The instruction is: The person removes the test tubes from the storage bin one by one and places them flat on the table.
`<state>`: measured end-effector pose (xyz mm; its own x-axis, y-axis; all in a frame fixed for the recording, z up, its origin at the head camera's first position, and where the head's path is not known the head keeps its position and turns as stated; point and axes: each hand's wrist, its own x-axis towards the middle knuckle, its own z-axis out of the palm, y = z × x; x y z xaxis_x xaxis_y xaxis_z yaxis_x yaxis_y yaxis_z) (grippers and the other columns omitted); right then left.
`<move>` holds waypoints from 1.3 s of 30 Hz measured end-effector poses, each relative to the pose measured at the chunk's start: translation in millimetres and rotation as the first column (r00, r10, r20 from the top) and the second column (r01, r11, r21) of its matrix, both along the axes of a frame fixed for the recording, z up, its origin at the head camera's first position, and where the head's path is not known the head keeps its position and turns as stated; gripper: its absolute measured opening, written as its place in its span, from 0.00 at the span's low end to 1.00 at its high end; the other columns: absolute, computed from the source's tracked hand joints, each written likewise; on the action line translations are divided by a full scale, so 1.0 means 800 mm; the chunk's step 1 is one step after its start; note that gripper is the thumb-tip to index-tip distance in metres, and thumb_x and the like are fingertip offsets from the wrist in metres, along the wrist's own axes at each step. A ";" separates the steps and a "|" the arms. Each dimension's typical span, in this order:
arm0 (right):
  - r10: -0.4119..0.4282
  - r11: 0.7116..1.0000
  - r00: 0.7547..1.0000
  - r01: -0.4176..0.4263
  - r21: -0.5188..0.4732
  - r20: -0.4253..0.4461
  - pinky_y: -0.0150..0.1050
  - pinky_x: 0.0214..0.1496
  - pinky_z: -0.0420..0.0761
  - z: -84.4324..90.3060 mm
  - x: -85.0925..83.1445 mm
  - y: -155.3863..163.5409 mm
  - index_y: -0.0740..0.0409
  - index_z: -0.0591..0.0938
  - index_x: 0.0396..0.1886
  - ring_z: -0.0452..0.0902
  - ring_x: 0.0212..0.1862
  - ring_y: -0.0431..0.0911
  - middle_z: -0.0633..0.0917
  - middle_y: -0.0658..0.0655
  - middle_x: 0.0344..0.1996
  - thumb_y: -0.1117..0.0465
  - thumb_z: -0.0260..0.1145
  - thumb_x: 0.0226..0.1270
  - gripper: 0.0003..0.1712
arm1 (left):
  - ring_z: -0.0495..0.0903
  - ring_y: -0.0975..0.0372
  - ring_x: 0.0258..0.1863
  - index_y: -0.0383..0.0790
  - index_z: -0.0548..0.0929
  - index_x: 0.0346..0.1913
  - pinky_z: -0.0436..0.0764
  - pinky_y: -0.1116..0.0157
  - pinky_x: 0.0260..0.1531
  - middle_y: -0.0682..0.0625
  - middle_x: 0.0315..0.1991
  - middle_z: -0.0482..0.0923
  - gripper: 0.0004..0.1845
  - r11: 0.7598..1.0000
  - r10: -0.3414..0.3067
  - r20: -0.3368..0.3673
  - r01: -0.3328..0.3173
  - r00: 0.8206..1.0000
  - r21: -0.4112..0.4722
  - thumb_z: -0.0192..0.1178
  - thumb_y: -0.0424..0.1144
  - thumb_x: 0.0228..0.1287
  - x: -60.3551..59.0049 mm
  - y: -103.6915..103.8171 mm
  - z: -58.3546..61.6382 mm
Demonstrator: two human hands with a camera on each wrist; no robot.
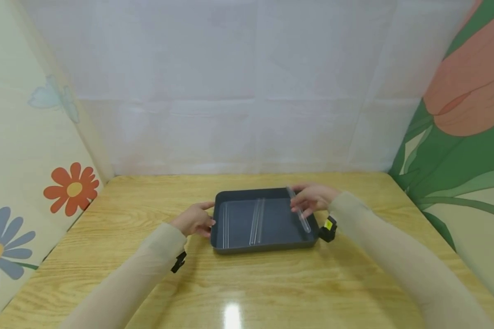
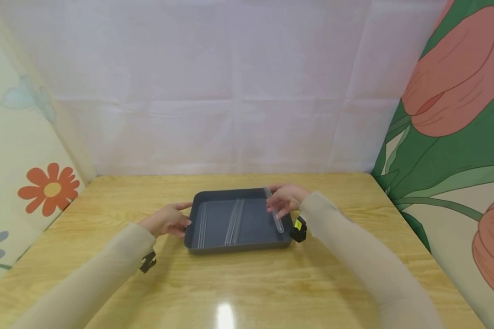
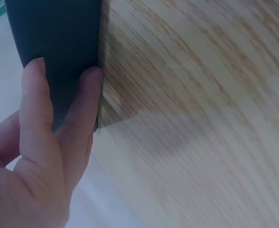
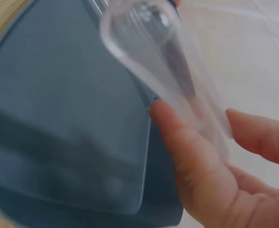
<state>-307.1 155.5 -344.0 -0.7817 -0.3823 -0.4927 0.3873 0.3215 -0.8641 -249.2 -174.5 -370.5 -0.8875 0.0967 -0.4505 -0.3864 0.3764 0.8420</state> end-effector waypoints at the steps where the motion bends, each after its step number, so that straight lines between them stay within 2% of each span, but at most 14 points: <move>1: 0.000 1.000 1.000 0.000 0.000 -0.002 0.38 0.27 0.84 -0.001 0.001 0.002 0.62 0.48 0.78 0.80 0.31 0.44 0.68 0.76 0.60 0.76 0.55 0.68 0.42 | 0.80 0.55 0.29 0.39 0.50 0.77 0.81 0.68 0.18 0.23 0.63 0.63 0.39 1.000 0.001 0.000 -0.001 1.000 0.000 0.48 0.17 0.66 0.000 0.000 0.000; 8: -0.006 1.000 1.000 0.006 -0.009 -0.011 0.38 0.29 0.84 0.000 0.003 0.011 0.61 0.47 0.78 0.80 0.33 0.45 0.66 0.76 0.63 0.75 0.55 0.69 0.42 | 0.80 0.55 0.28 0.39 0.50 0.77 0.80 0.69 0.17 0.23 0.61 0.65 0.40 1.000 0.003 0.004 -0.003 1.000 -0.002 0.48 0.17 0.65 0.000 0.000 0.000; 20: -0.027 0.998 0.999 0.029 -0.062 0.032 0.37 0.30 0.84 0.007 0.002 0.033 0.60 0.45 0.78 0.79 0.34 0.45 0.63 0.77 0.62 0.77 0.53 0.68 0.44 | 0.80 0.55 0.29 0.41 0.51 0.77 0.81 0.68 0.18 0.25 0.61 0.66 0.40 1.000 0.010 0.021 -0.010 1.000 -0.006 0.49 0.17 0.65 0.000 0.000 -0.002; 27: -0.030 0.998 0.999 0.030 -0.051 0.014 0.38 0.34 0.84 0.012 0.002 0.045 0.61 0.43 0.78 0.79 0.35 0.45 0.70 0.72 0.54 0.76 0.52 0.70 0.43 | 0.80 0.55 0.29 0.40 0.50 0.77 0.81 0.68 0.18 0.26 0.58 0.69 0.40 1.000 0.011 0.019 -0.011 1.000 0.005 0.49 0.17 0.65 -0.001 0.000 -0.001; 39: -0.024 0.998 1.000 0.024 -0.055 0.003 0.40 0.42 0.84 0.016 0.004 0.074 0.64 0.40 0.77 0.79 0.40 0.47 0.77 0.61 0.41 0.76 0.52 0.70 0.44 | 0.79 0.55 0.30 0.41 0.50 0.78 0.81 0.68 0.18 0.25 0.62 0.65 0.40 1.000 0.009 0.021 -0.009 1.000 0.005 0.49 0.18 0.66 -0.001 -0.001 -0.002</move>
<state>-304.3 214.6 -331.0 -0.7898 -0.3905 -0.4730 0.3962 0.2640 -0.8794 -249.7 -175.0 -372.2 -0.8786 0.0908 -0.4688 -0.4076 0.3688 0.8354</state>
